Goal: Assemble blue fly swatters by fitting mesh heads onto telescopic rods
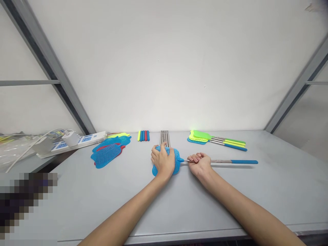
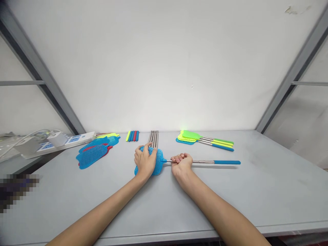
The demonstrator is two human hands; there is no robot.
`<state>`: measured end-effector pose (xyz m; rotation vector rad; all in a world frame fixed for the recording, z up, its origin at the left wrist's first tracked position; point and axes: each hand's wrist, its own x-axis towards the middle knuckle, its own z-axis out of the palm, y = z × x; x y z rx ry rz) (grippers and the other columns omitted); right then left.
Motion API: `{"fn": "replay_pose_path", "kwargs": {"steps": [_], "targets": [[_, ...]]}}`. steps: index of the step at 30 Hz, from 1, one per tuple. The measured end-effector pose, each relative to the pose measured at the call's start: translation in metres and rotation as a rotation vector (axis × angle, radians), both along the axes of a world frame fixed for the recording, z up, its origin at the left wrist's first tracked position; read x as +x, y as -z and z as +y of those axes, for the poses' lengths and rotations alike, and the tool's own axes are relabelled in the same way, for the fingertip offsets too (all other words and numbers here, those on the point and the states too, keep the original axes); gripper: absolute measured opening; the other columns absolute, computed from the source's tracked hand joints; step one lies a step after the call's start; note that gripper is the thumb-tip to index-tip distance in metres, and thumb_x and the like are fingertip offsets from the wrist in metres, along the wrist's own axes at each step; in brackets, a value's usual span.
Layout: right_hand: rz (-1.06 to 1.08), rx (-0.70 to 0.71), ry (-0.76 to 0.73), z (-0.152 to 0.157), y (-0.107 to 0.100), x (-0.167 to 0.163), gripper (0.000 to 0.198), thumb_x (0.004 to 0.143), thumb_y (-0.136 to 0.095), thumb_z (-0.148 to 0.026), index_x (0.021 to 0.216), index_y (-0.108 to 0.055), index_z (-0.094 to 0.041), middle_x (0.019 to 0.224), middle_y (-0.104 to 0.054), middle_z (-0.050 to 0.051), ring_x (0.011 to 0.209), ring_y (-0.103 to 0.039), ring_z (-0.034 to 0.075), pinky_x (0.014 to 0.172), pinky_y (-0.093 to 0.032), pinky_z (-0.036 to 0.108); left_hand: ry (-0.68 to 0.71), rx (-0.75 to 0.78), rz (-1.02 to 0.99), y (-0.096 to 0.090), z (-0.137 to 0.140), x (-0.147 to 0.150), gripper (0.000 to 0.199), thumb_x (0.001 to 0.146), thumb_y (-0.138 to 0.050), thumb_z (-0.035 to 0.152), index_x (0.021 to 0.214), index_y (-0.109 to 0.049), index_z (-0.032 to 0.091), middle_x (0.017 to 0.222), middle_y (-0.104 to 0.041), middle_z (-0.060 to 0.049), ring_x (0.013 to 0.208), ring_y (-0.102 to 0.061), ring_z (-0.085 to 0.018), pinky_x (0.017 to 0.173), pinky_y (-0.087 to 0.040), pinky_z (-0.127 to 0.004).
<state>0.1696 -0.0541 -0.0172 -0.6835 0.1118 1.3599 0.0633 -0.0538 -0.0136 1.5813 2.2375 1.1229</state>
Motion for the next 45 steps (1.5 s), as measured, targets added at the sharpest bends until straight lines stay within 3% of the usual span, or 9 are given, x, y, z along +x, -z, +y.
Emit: {"fn": "replay_pose_path", "kwargs": {"steps": [9, 17, 45], "targets": [[0.001, -0.010, -0.001, 0.000, -0.001, 0.000, 0.023, 0.070, -0.026, -0.011, 0.049, -0.017, -0.018, 0.030, -0.018, -0.008, 0.025, -0.019, 0.005, 0.034, -0.021, 0.019, 0.053, -0.005, 0.081, 0.005, 0.002, 0.000, 0.043, 0.077, -0.042, 0.036, 0.118, -0.044, 0.022, 0.126, -0.030, -0.012, 0.119, -0.029, -0.026, 0.097, -0.024, -0.037], [-0.005, -0.013, -0.012, -0.001, 0.000, -0.002, 0.023, 0.071, -0.026, -0.012, 0.050, -0.019, -0.018, 0.030, -0.020, -0.008, 0.025, -0.021, 0.005, 0.034, -0.023, 0.020, 0.113, -0.092, 0.123, 0.010, 0.006, -0.002, 0.041, 0.076, -0.042, 0.036, 0.114, -0.046, 0.022, 0.126, -0.033, -0.012, 0.121, -0.028, -0.026, 0.097, -0.024, -0.037], [-0.027, 0.010, -0.016, 0.000, 0.001, -0.003, 0.023, 0.070, -0.026, -0.012, 0.050, -0.018, -0.018, 0.029, -0.020, -0.008, 0.025, -0.021, 0.006, 0.035, -0.023, 0.020, 0.167, -0.097, 0.188, 0.013, 0.006, -0.003, 0.032, 0.077, -0.039, 0.038, 0.102, -0.054, 0.024, 0.123, -0.040, -0.008, 0.117, -0.030, -0.026, 0.096, -0.024, -0.038]]}}
